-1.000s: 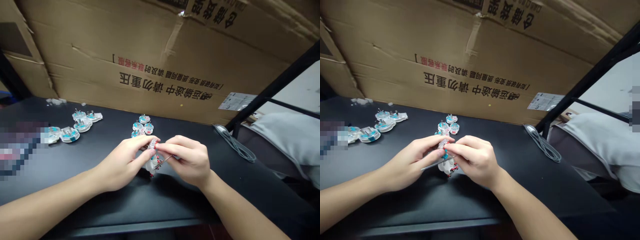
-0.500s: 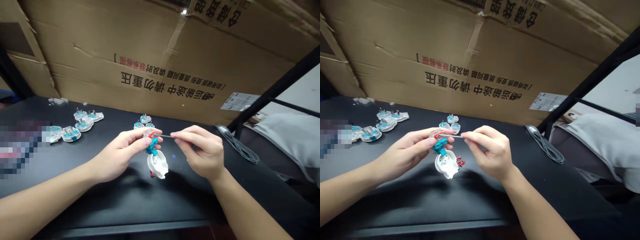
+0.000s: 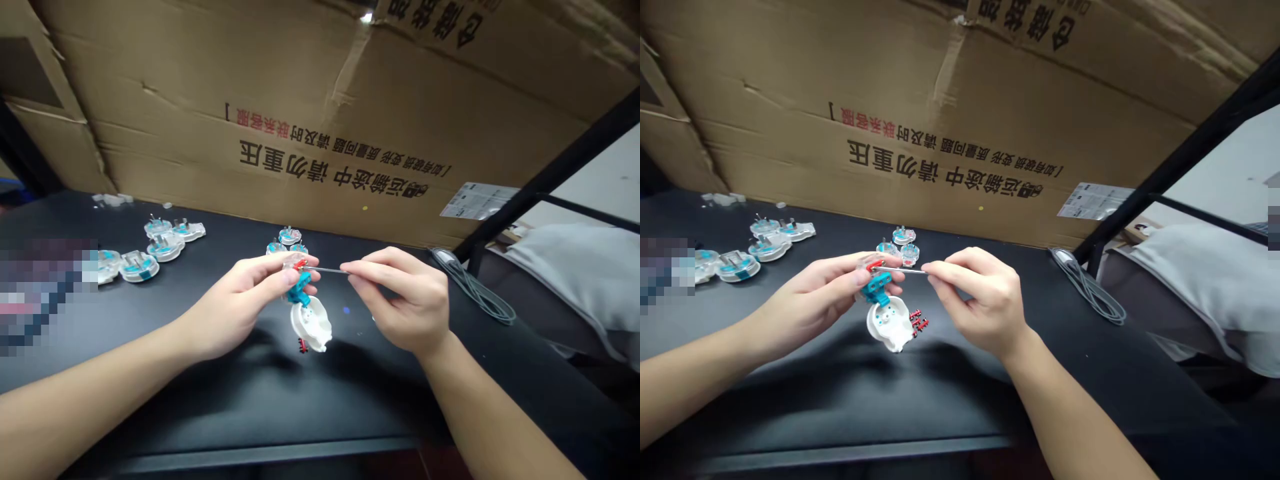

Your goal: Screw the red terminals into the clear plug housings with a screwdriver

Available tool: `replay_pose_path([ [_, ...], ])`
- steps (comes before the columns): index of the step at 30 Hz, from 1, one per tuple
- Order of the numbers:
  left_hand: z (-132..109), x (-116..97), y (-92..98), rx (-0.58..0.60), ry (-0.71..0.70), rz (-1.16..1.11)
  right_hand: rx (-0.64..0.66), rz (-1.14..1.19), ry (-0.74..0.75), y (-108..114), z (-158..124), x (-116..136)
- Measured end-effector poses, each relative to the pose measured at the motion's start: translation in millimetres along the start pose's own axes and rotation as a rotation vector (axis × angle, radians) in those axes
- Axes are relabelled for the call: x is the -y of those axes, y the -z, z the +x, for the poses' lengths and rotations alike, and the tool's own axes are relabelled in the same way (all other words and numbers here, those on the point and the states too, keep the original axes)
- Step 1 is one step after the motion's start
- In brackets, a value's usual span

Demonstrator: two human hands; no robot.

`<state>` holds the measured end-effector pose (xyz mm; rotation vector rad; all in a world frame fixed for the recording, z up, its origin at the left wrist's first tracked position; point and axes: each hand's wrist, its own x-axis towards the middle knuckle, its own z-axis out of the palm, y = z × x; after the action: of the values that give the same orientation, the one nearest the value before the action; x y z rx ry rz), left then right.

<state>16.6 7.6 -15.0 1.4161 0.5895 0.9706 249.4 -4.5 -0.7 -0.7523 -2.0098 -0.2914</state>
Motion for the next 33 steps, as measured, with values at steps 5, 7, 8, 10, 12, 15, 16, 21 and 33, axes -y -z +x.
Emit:
replay_pose_path([
  [5,-1,1,0.3,-0.005,0.004,-0.013,0.0,-0.006,0.002,0,0,0],
  [7,-1,2,0.8,-0.008,0.007,-0.009,-0.004,-0.025,0.01,0,-1,0],
  [8,-1,2,0.9,-0.01,0.008,-0.008,-0.008,-0.039,0.018,0,-1,-1],
  [10,0,3,1.0,-0.014,0.011,-0.009,-0.016,-0.068,0.037,0,-2,-2],
  [12,1,3,0.8,-0.02,0.014,-0.01,-0.02,-0.09,0.052,1,-2,-2],
  [15,2,2,0.7,-0.021,0.013,0.02,-0.023,-0.112,0.071,1,-1,-3],
  [16,2,1,0.8,-0.024,0.006,0.053,-0.024,-0.121,0.08,2,-1,-3],
  [21,-1,-5,1.3,-0.099,-0.074,0.351,-0.025,-0.165,0.112,7,2,-5],
  [33,0,-12,6.0,-0.156,-0.319,0.609,0.144,0.145,-0.073,16,0,-9],
])
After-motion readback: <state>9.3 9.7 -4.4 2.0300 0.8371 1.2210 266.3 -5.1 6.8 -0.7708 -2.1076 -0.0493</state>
